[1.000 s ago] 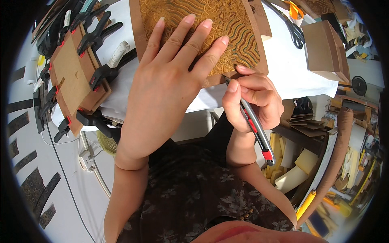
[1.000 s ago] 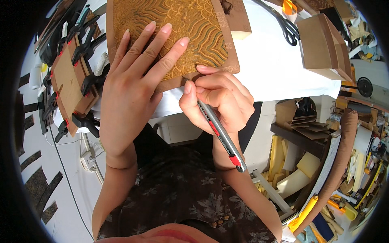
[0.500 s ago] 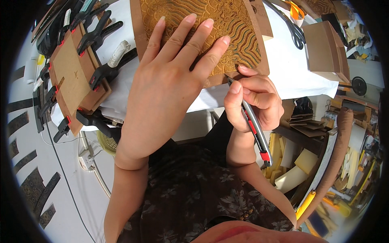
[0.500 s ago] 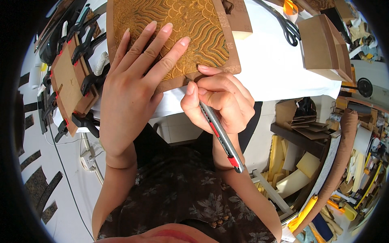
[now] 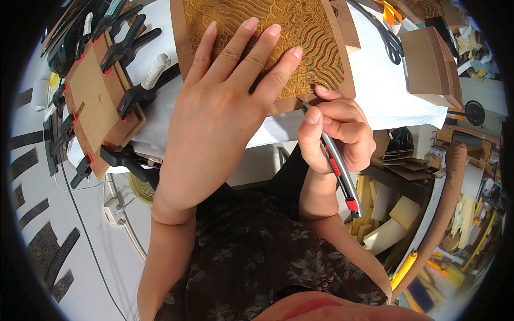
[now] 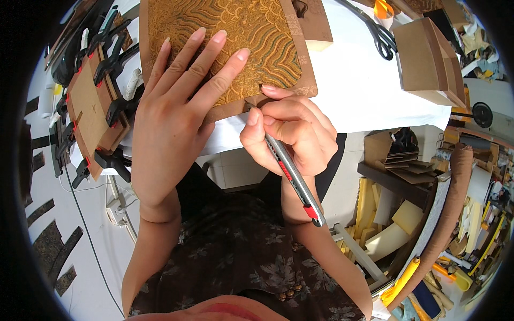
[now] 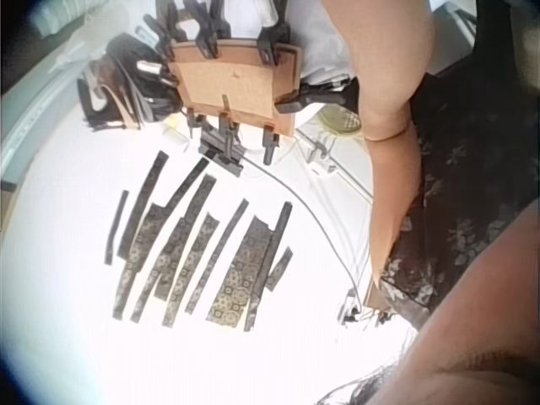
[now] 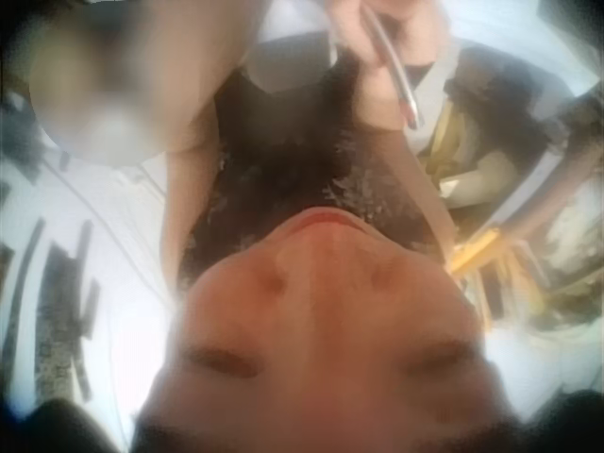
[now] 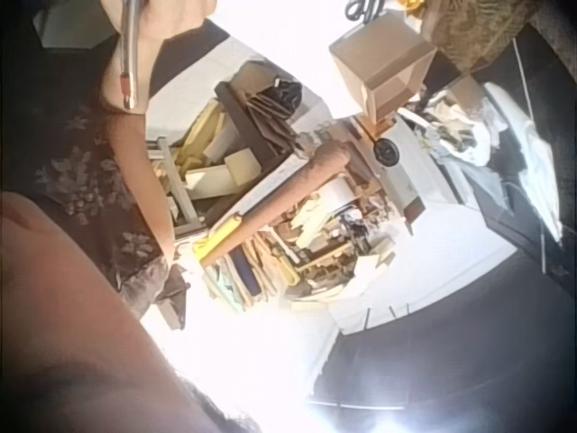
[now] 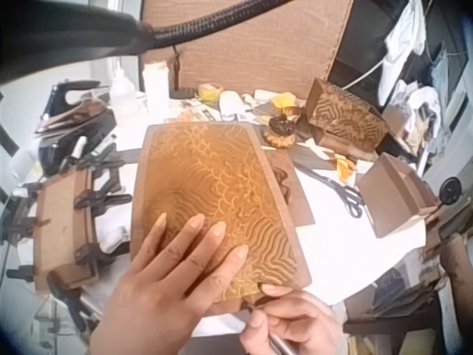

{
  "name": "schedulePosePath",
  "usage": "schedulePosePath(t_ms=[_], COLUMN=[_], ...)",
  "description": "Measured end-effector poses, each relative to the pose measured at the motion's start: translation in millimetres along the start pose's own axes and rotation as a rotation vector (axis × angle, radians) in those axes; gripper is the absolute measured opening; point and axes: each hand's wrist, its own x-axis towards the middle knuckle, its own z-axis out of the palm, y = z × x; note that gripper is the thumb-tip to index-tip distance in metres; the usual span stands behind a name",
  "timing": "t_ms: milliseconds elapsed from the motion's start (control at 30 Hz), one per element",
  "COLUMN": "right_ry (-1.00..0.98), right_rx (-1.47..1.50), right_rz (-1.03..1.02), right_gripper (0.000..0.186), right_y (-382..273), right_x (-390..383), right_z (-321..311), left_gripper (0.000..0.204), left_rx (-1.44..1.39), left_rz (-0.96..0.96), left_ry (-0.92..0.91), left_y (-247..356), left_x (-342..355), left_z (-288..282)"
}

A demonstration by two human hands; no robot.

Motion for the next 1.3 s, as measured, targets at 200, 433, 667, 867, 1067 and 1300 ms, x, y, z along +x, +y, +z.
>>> schedulePosePath(t_ms=[200, 433, 667, 867, 1067, 1300], right_ry=[-0.004, -0.001, 0.006, -0.018, 0.0, 0.008], right_rx=[-0.009, -0.01, 0.0, 0.022, 0.017, -0.006], right_rz=[-0.034, -0.018, -0.053, -0.016, 0.015, 0.0], right_gripper=[0.028, 0.029, 0.029, 0.029, 0.029, 0.029], right_y=[1.3, 1.8, 2.0, -0.3, 1.1, 1.0], right_x=[-0.2, -0.7, 0.6, 1.8, -1.2, -1.4], right_z=[2.1, 1.1, 3.5, 1.9, -0.3, 1.9], left_gripper=[0.066, 0.065, 0.062, 0.063, 0.067, 0.067], left_rx=[-0.002, -0.006, 0.006, 0.001, 0.001, -0.008], left_rz=[-0.003, 0.004, 0.01, 0.005, 0.001, -0.008], left_ry=[0.006, 0.005, 0.021, 0.021, 0.011, 0.001], left_y=[-0.1, -1.0, -1.3, -1.2, -0.2, 0.3], left_x=[-0.4, 0.4, -0.9, -0.5, -0.1, 0.0], left_z=[1.1, 2.1, 2.9, 3.1, 3.1, 1.4])
